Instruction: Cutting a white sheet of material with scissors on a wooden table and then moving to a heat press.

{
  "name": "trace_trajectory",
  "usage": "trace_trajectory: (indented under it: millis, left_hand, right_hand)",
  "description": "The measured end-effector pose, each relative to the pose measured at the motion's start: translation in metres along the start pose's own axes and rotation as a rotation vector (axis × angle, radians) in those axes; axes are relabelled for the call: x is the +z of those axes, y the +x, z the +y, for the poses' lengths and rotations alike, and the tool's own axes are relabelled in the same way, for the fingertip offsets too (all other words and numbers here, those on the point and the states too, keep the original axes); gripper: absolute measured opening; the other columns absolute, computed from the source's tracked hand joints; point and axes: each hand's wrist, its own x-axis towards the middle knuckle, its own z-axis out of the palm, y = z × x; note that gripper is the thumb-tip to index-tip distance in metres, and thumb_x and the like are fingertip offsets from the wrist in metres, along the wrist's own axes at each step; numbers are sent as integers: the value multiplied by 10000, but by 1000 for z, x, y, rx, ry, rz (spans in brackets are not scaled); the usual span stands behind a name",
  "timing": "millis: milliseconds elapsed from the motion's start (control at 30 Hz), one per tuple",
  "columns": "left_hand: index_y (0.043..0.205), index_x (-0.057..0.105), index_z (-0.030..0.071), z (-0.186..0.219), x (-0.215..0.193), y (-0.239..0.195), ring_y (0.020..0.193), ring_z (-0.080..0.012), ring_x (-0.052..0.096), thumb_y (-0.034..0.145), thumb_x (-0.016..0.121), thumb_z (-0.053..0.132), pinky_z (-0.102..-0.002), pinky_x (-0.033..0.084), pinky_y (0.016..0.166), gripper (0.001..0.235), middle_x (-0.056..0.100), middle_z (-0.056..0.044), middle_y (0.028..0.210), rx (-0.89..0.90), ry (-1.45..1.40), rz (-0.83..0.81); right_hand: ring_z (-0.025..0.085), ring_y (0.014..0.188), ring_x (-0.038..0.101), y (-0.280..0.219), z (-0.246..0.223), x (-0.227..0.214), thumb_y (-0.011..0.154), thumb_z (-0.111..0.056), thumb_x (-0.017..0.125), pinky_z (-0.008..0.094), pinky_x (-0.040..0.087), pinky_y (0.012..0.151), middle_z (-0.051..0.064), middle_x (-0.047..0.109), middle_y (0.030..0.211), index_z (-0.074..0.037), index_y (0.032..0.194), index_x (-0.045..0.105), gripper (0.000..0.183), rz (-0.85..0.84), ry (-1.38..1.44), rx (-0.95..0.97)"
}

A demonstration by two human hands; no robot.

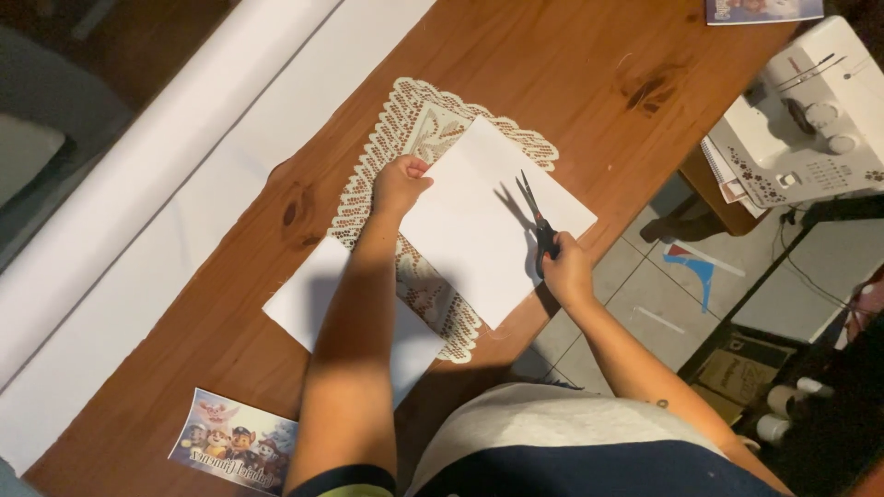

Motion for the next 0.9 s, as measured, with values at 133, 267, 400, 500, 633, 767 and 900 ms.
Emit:
trace_trajectory:
  millis: [133,267,400,500,633,767,900]
  left_hand:
    - [1025,766,214,-5,-1,3,889,-146,756,765,781,225,-272,563,745,260,790,20,932,5,-33,-7]
    - [1014,765,218,-6,-1,3,861,-129,756,750,796,211,-261,572,726,266,785,29,917,12,-25,-7]
    - [1017,761,230,3,-2,-6,864,-115,757,749,800,212,-258,585,719,272,784,42,913,-6,-4,2]
    - [1018,753,227,3,2,-9,834,-125,748,753,780,185,-273,592,722,270,776,36,896,9,-38,51]
    - [1083,725,249,14,6,-30,920,-139,743,791,778,209,-303,584,796,300,772,46,963,47,8,98]
    - [1238,658,91,54,22,-92,1222,-356,584,858,759,63,-493,488,1032,394,627,-149,1264,372,281,400]
    - [1313,617,63,18,111,-133,1404,-380,469,946,672,198,-523,372,1164,395,528,-204,1475,663,370,395]
  right_hand:
    - [300,595,686,0,-1,1,866,-64,762,321,515,532,187,671,653,-17,947,663,136,9,-32,-13]
    - [268,584,668,2,2,3,873,-65,757,309,504,527,155,659,645,-21,950,654,135,5,-18,-2]
    - [283,590,685,2,-1,3,866,-70,766,318,515,516,171,667,650,-16,945,658,145,13,-37,-5]
    - [374,727,722,1,2,6,854,-131,793,394,557,627,223,693,737,-22,955,661,199,18,-47,-5]
    - [376,751,729,-9,-19,-12,848,-173,796,410,565,653,203,706,753,-55,950,679,195,21,-57,16]
    - [410,820,718,-29,-39,-67,830,-268,816,465,557,714,211,713,796,-85,985,688,271,81,-36,67]
    - [287,710,666,-37,-10,-116,697,-402,931,369,524,674,144,693,750,-107,922,725,425,-48,53,48]
